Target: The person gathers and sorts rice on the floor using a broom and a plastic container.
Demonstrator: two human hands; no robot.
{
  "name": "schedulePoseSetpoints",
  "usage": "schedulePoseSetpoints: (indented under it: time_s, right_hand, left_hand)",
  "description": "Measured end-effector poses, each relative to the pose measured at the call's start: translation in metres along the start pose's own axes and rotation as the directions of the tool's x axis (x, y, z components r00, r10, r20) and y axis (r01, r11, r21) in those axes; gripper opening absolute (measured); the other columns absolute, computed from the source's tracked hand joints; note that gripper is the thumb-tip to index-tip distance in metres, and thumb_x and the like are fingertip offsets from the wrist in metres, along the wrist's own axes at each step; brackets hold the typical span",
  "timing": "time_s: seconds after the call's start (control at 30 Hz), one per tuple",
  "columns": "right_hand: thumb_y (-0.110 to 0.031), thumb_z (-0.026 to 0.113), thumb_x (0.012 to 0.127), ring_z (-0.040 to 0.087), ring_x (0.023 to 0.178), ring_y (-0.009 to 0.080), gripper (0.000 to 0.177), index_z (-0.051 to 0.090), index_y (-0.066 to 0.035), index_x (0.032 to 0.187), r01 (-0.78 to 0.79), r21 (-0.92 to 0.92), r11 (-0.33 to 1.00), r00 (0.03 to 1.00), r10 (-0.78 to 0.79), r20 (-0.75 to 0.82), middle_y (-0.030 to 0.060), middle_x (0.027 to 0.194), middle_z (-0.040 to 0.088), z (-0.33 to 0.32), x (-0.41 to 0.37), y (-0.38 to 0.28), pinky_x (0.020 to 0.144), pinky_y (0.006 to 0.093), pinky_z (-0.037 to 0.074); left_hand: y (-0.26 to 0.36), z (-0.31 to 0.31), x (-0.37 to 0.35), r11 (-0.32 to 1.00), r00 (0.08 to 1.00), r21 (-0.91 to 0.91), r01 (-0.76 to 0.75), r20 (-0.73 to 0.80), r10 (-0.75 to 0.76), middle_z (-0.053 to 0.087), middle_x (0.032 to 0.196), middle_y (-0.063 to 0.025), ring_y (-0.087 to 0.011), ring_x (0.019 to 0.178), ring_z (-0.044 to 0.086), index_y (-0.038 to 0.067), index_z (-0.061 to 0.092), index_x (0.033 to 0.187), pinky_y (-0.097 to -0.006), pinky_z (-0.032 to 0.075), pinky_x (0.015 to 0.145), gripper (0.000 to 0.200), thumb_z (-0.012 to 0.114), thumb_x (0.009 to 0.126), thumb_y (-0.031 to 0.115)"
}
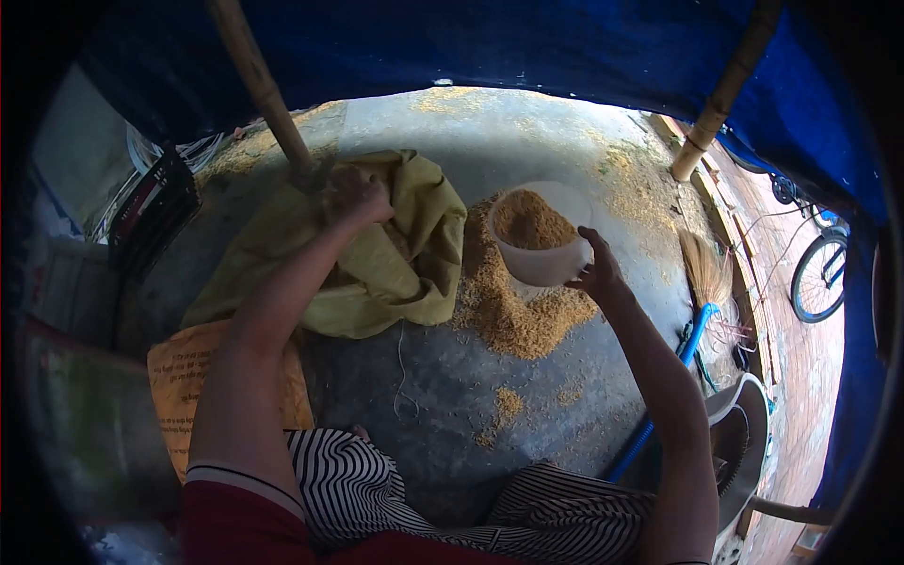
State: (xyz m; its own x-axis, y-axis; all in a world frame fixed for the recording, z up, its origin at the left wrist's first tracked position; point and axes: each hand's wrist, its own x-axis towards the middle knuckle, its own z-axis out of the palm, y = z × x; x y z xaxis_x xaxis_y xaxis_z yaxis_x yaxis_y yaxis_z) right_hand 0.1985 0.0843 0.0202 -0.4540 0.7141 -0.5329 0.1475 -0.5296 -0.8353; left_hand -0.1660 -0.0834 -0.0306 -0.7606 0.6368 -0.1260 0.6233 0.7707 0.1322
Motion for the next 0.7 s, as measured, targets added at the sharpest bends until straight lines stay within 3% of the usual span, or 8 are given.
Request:
schedulePoseSetpoints:
  time_s: [0.13,0.2,0.23,0.3,0.4,0.57,0.63,0.7]
  right_hand:
    - [-0.045,0.070,0.066,0.038,0.116,0.0401,0.083,0.027,-0.020,0.134,-0.015,0.056,0.998,0.991,0.007,0.133,0.0260,0.128,0.031,0.046,0.006,-0.008,0.095,0.0569,0.032]
    - [-0.044,0.070,0.067,0.038,0.116,0.0401,0.085,0.025,-0.020,0.135,0.021,0.023,1.000,0.985,-0.024,0.168,0.0255,0.130,0.031,0.072,0.002,-0.009,0.094,0.0568,0.033]
    - [-0.044,0.069,0.067,0.039,0.115,0.0401,0.086,0.024,-0.019,0.136,0.059,-0.004,0.998,0.980,-0.057,0.192,0.0250,0.131,0.030,0.086,-0.001,-0.009,0.093,0.0567,0.033]
    - [-0.043,0.070,0.068,0.039,0.114,0.0401,0.087,0.023,-0.017,0.137,0.093,-0.030,0.995,0.973,-0.085,0.213,0.0228,0.133,0.029,0.107,0.000,-0.005,0.092,0.0567,0.035]
    - [-0.041,0.070,0.069,0.040,0.115,0.0395,0.086,0.023,-0.017,0.137,0.179,-0.162,0.970,0.966,-0.142,0.217,0.0215,0.132,0.034,0.137,-0.002,0.004,0.091,0.0581,0.035]
    - [-0.038,0.074,0.067,0.043,0.113,0.0374,0.089,0.023,-0.012,0.136,0.277,-0.205,0.939,0.943,-0.225,0.245,0.0217,0.127,0.039,0.174,0.013,0.025,0.090,0.0551,0.037]
    - [-0.036,0.074,0.068,0.044,0.112,0.0360,0.085,0.026,-0.011,0.134,0.635,-0.432,0.641,0.772,-0.542,0.331,0.0210,0.126,0.041,0.190,0.034,0.040,0.089,0.0498,0.041]
    - [-0.034,0.075,0.066,0.041,0.113,0.0366,0.084,0.028,-0.010,0.132,0.680,-0.545,0.490,0.718,-0.595,0.361,0.0202,0.122,0.044,0.206,0.026,0.042,0.091,0.0457,0.040]
  left_hand:
    - [-0.020,-0.025,-0.036,0.998,0.998,0.038,0.044,0.050,-0.046,0.022,0.139,-0.0253,-0.0496,0.129,0.001,0.000,0.032,0.132,-0.0618,0.012,0.102,0.078,0.064,0.065,0.022]
    - [-0.028,-0.031,-0.042,0.986,0.977,0.162,-0.044,0.215,0.009,0.030,0.134,-0.0273,-0.0442,0.124,0.029,-0.005,0.032,0.130,-0.0498,0.033,0.099,0.076,0.064,0.064,0.017]
    - [-0.036,-0.030,-0.041,0.987,0.976,0.159,-0.037,0.216,0.002,0.030,0.134,-0.0273,-0.0442,0.124,0.029,-0.005,0.032,0.130,-0.0498,0.033,0.099,0.076,0.064,0.064,0.017]
    - [-0.052,-0.025,-0.034,0.987,0.920,-0.150,0.050,0.391,0.013,0.044,0.123,-0.0246,-0.0318,0.090,0.061,0.000,0.031,0.131,-0.0373,0.051,0.070,0.082,0.068,0.059,0.013]
    - [-0.074,-0.019,-0.022,0.958,0.923,-0.282,0.048,0.379,0.065,0.052,0.114,-0.0216,-0.0264,0.067,0.062,0.000,0.033,0.131,-0.0342,0.049,0.054,0.077,0.063,0.061,0.009]
    - [-0.093,-0.028,-0.033,0.874,0.937,-0.478,-0.086,0.259,0.233,0.053,0.110,-0.0223,-0.0252,0.069,0.062,-0.002,0.035,0.130,-0.0339,0.048,0.054,0.072,0.059,0.063,0.003]
    - [-0.097,-0.034,-0.027,0.856,0.908,-0.507,-0.106,0.302,0.292,0.054,0.110,-0.0214,-0.0256,0.072,0.062,-0.001,0.035,0.131,-0.0337,0.049,0.058,0.074,0.063,0.063,0.006]
    - [-0.103,-0.041,-0.025,0.852,0.869,-0.370,-0.371,0.186,0.459,0.054,0.110,-0.0196,-0.0254,0.082,0.060,-0.001,0.031,0.133,-0.0315,0.049,0.067,0.083,0.070,0.061,0.014]
